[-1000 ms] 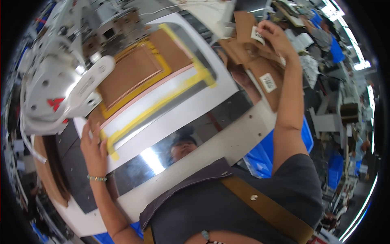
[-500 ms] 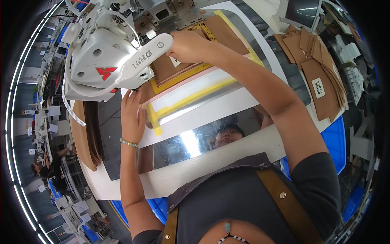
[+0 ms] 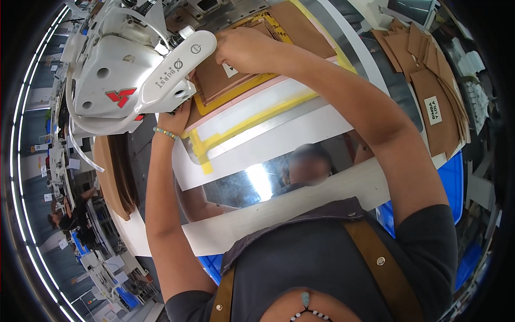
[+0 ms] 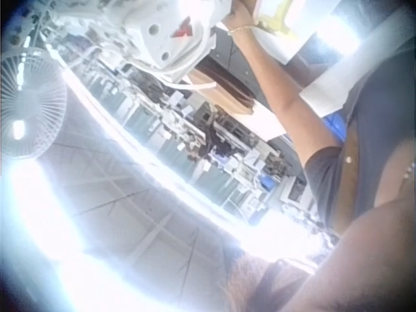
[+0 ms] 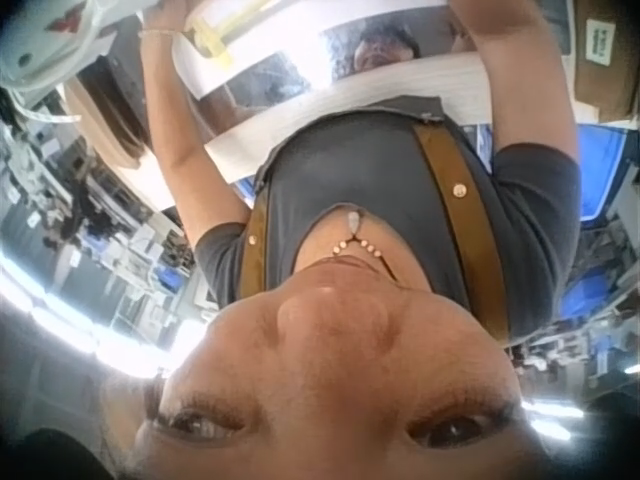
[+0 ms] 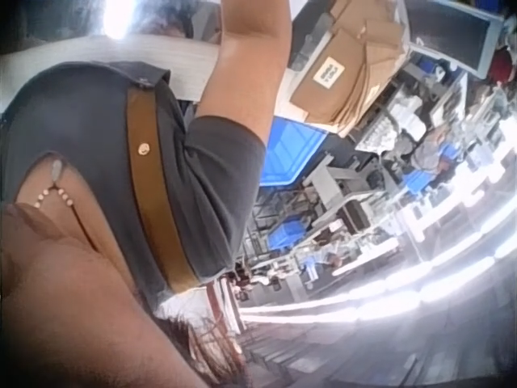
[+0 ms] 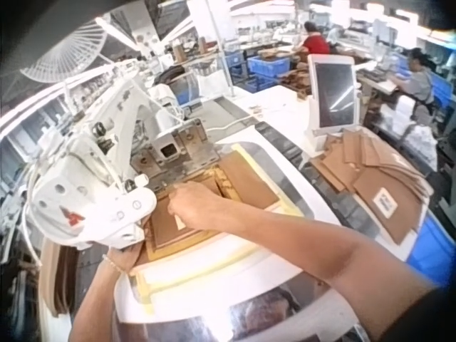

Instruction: The recorder is sewing brand labels onto brown leather components using an industrial sewing machine in a workshop environment.

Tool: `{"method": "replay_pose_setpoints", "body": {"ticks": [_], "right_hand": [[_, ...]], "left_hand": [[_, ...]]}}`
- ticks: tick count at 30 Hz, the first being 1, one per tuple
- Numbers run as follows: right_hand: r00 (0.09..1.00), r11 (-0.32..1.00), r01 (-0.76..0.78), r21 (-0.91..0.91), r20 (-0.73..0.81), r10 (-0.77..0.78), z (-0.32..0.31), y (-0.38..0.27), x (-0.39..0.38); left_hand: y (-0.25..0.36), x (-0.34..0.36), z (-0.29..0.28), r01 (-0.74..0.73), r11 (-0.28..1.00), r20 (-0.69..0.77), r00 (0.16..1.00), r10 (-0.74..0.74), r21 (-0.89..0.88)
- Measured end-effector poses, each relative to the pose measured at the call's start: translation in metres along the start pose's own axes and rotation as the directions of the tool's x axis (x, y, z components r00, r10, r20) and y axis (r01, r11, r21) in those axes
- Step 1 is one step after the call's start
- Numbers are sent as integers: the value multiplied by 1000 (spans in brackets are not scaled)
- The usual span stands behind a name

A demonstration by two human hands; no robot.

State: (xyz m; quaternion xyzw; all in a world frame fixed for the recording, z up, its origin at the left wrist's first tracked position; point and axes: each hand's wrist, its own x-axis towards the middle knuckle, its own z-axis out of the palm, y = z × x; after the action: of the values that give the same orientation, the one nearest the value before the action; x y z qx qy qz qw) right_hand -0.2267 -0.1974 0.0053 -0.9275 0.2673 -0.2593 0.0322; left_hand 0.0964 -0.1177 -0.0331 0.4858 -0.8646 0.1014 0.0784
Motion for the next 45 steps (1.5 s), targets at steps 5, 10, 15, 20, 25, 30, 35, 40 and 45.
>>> {"method": "replay_pose_setpoints", "body": {"ticks": [5,10,15,20,25,30,35,40,45], "right_hand": [[1000,1000,-19,5,-7,19,-6,-3,-5],[999,999,-34,3,13,34,-9,-5,-4],[1000,999,-13,41,8,13,-8,-6,-5],[990,955,83,284,88,-112,-4,-20,-3],[970,934,183,307,100,-223,4,-20,-7],[964,932,165,322,147,-221,1,-25,-3],[960,932,178,317,151,-235,-3,-25,-4],[966,924,182,335,114,-232,8,-25,-5],[977,957,123,261,135,-163,9,-20,-15]], "left_hand": [[14,29,-17,97,973,65,994,-85,-211],[27,38,-24,17,987,-26,999,-21,-158],[32,51,-29,136,915,66,991,-119,-380],[26,48,-19,213,934,64,977,-203,-289],[14,41,-7,67,979,25,998,-63,-195],[-4,32,5,111,952,73,993,-94,-284],[-16,31,14,79,863,82,996,-44,-499],[-19,34,18,103,853,124,991,-45,-512],[8,51,1,357,138,334,928,-166,-924]]}}
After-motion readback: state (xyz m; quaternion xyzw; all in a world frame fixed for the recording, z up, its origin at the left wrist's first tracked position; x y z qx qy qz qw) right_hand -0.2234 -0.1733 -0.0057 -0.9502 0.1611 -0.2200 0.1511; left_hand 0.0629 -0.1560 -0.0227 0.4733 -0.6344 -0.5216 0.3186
